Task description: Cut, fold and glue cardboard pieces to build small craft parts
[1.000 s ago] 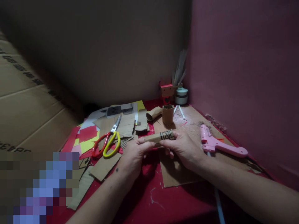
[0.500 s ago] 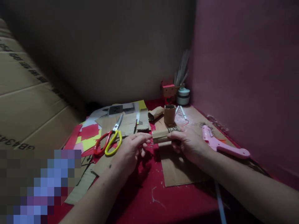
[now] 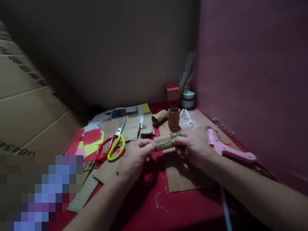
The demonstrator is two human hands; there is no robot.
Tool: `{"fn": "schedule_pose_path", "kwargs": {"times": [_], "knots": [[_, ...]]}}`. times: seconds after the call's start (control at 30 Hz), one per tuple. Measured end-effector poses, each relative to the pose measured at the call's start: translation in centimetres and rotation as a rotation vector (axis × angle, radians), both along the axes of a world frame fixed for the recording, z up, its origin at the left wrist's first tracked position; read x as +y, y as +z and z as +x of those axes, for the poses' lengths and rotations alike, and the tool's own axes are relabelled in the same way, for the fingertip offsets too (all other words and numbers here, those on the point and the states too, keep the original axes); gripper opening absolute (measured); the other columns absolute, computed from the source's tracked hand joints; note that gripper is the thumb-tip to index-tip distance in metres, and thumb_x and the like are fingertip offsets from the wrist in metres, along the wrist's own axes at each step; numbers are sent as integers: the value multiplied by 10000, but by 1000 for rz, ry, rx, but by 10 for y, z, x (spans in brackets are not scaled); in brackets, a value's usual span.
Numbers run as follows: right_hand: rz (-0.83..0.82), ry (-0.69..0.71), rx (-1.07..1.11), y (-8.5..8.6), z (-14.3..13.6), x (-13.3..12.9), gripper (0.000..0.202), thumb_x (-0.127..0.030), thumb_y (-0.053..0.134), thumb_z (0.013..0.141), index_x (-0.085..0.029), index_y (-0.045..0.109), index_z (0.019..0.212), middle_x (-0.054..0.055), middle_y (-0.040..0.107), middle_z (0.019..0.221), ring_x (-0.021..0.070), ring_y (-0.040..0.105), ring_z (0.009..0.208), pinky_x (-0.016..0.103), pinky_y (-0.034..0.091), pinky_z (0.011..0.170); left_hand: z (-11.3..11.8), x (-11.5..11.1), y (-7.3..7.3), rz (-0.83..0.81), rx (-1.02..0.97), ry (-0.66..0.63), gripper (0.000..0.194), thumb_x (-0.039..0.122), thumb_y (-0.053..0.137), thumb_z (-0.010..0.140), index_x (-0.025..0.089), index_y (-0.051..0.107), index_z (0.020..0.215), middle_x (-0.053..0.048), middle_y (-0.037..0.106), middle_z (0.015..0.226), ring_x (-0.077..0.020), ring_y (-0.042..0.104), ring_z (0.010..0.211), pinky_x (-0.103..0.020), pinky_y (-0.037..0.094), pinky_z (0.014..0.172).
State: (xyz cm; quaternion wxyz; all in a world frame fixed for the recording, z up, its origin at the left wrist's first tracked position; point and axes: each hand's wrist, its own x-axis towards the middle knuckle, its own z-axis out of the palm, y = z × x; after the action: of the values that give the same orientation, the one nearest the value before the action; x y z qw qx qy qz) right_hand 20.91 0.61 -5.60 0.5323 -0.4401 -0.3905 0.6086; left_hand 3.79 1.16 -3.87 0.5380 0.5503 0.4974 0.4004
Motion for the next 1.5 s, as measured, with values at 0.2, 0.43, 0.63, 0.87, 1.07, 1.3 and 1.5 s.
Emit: {"fn": "schedule_pose_path", "kwargs": {"times": [0.2,0.43,0.63,0.87,1.07,1.3,1.5], "knots": [[20,68,53,5,4,-2,156,-215,649,633,-158,532,721,1,554,602,95,519,439,192,327,336,-3,5,-1,-13,-62,12,171,281,648,664,135,603,588,39,457,448,-54,366,386,-179,243,388],[250,-203,-105,15,13,-4,252,-214,626,632,-191,543,869,36,551,871,138,537,679,232,423,469,-13,14,0,-113,-333,-24,153,200,630,613,116,553,511,39,427,447,-26,319,372,-153,232,351],[229,42,-43,17,12,-7,663,-97,657,555,-286,455,1158,44,500,1101,181,555,820,273,496,586,-9,11,4,-134,-391,-19,131,171,625,579,101,548,500,35,419,419,-17,302,354,-148,229,347],[213,269,25,16,8,-13,518,-75,652,588,-271,535,1054,8,593,916,151,612,705,300,519,641,-10,10,3,-240,-407,-49,135,195,614,608,104,554,528,30,443,423,-18,305,331,-149,220,334],[155,198,92,16,11,-7,433,-75,662,573,-228,531,956,5,592,858,134,604,621,313,529,636,-15,14,3,-187,-351,69,115,228,634,632,119,612,661,25,512,517,-35,402,400,-144,255,360],[150,197,202,14,12,-4,400,-63,684,577,-209,544,922,44,563,968,196,593,817,314,551,637,-12,9,2,113,-193,0,313,172,715,610,180,649,915,11,627,748,-49,480,518,-156,351,463],[108,252,227,12,12,-5,424,-71,680,590,-213,538,964,50,568,943,197,600,781,322,545,643,-3,2,4,205,-55,57,201,213,698,640,166,668,833,-4,651,765,-109,545,649,-191,420,577]]}}
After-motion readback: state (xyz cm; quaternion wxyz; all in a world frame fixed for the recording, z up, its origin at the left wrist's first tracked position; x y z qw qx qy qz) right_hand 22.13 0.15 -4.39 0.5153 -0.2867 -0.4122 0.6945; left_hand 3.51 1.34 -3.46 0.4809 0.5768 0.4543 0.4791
